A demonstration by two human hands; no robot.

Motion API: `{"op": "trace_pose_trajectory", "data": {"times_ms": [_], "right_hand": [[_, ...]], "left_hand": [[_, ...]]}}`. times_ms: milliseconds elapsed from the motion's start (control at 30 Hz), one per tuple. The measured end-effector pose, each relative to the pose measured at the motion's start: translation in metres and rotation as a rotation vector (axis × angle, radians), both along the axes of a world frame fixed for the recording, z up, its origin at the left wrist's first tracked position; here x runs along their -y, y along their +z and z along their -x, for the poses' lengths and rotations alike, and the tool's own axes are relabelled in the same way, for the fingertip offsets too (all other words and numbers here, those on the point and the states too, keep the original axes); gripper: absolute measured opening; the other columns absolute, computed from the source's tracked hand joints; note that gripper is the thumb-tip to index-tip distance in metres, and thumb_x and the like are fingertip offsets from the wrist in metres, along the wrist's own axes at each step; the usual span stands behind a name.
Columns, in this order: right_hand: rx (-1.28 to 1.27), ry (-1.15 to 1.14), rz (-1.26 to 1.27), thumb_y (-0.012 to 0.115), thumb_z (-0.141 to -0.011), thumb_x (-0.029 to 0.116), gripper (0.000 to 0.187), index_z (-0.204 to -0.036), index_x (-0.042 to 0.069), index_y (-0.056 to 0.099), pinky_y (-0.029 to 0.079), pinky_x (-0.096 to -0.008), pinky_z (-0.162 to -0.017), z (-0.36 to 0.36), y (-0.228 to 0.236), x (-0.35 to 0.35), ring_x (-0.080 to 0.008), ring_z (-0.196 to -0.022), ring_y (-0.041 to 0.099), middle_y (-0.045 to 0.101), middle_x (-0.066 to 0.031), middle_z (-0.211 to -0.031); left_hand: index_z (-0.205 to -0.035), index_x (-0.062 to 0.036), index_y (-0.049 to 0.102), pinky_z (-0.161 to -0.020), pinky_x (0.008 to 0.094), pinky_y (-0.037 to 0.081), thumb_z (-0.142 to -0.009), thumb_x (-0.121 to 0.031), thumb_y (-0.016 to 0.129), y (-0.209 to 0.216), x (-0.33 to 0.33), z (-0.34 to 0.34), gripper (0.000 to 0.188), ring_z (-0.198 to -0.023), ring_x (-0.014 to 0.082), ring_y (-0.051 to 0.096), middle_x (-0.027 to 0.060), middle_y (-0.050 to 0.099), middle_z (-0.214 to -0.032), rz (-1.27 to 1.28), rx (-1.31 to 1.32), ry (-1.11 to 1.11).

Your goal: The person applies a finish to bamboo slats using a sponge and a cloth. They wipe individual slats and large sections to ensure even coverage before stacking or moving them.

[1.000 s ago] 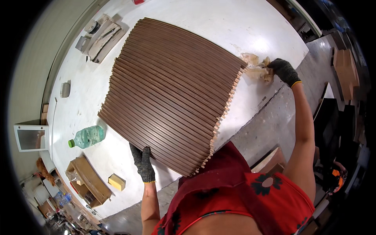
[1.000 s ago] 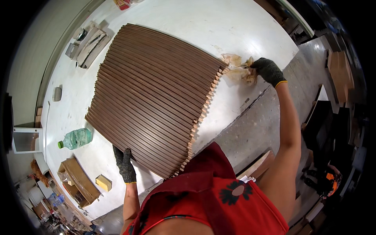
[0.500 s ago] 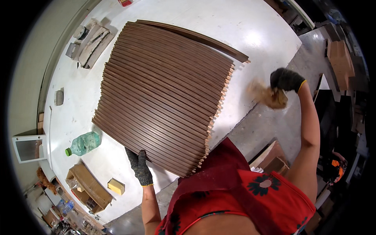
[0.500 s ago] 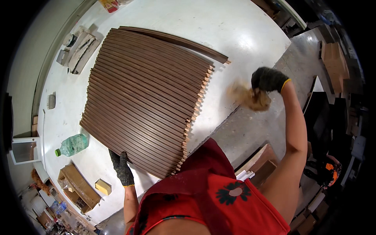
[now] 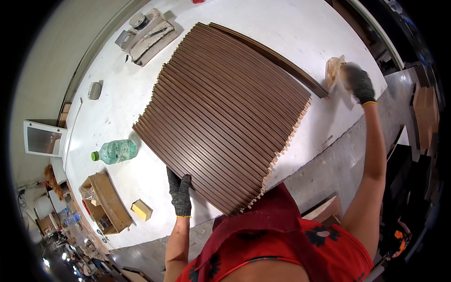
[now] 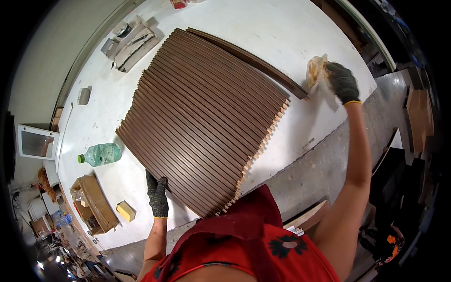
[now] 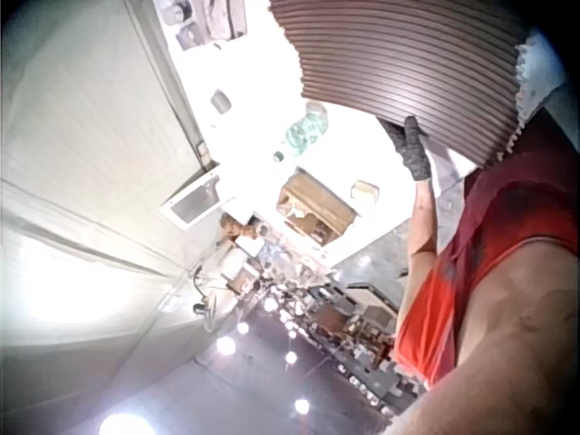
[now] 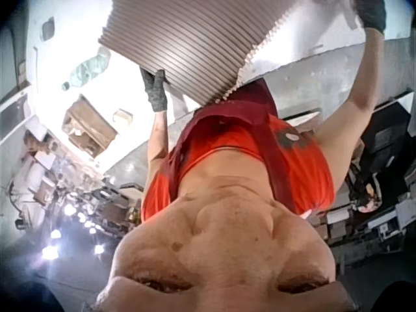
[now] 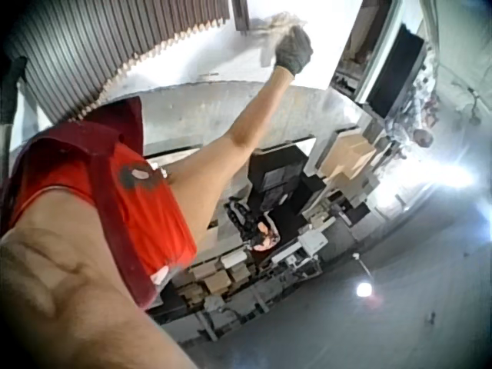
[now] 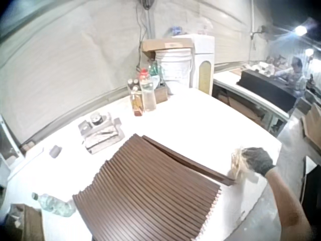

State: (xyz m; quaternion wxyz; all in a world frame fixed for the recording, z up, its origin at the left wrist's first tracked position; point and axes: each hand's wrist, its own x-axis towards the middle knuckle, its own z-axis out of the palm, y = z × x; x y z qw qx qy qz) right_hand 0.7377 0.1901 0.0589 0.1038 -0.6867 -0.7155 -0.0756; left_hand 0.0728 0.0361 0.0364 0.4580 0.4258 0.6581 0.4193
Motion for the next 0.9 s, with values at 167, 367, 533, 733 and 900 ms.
{"op": "trace_pose_trajectory", "data": {"times_ms": [167, 367, 533, 733, 900], "right_hand": [[-0.747, 0.159, 0.346, 0.064, -0.094, 0.022, 0.035, -0.123, 0.002, 0.062, 0.048, -0.0338, -0.095, 0.113, -0.052, -0.038, -0.0266, -0.108, 0.063, 0.067, -0.0171, -0.115], [-1.107, -0.045, 0.769, 0.042, -0.102, 0.043, 0.056, -0.137, 0.000, 0.053, 0.036, -0.0339, -0.109, 0.135, -0.024, -0.057, -0.0221, -0.125, 0.052, 0.058, -0.0123, -0.134], [-0.525, 0.403, 0.351, 0.040, -0.103, 0.028, 0.038, -0.118, 0.000, 0.059, 0.043, -0.0388, -0.099, 0.142, -0.058, -0.057, -0.0332, -0.112, 0.056, 0.060, -0.0186, -0.117], [0.081, 0.169, 0.119, 0.042, -0.100, 0.028, 0.033, -0.114, 0.004, 0.060, 0.047, -0.0483, -0.086, 0.170, -0.068, -0.040, -0.0378, -0.102, 0.059, 0.063, -0.0194, -0.109], [-0.003, -0.116, 0.088, 0.038, -0.101, 0.042, 0.045, -0.094, 0.005, 0.063, 0.047, -0.0521, -0.080, 0.181, -0.065, -0.033, -0.0424, -0.089, 0.061, 0.064, -0.0236, -0.089]], "left_hand": [[-0.154, -0.0026, 0.021, -0.114, 0.0347, 0.029, -0.093, -0.008, 0.061, -0.005, 0.000, -0.004, 0.073, -0.140, 0.0243, 0.035, 0.0146, 0.032, -0.155, 0.007, 0.036, 0.005], [-0.153, -0.0023, 0.024, -0.114, 0.0339, 0.028, -0.094, -0.008, 0.056, -0.007, 0.000, -0.017, 0.068, -0.140, 0.0231, 0.035, 0.0132, 0.033, -0.155, -0.049, 0.032, 0.112], [-0.153, -0.0021, 0.027, -0.110, 0.0327, 0.033, -0.096, -0.008, 0.050, -0.032, 0.003, -0.037, 0.062, -0.132, 0.0204, 0.042, 0.0116, 0.040, -0.150, -0.149, 0.110, 0.375], [-0.147, 0.0010, 0.037, -0.106, 0.0346, 0.042, -0.088, -0.005, 0.069, -0.021, -0.008, -0.004, 0.067, -0.125, 0.0232, 0.051, 0.0163, 0.048, -0.142, -0.088, 0.219, 0.273], [-0.139, 0.0019, 0.047, -0.097, 0.0338, 0.050, -0.083, -0.004, 0.076, -0.020, -0.021, 0.013, 0.064, -0.112, 0.0213, 0.059, 0.0151, 0.058, -0.129, -0.045, 0.148, 0.205]]}}
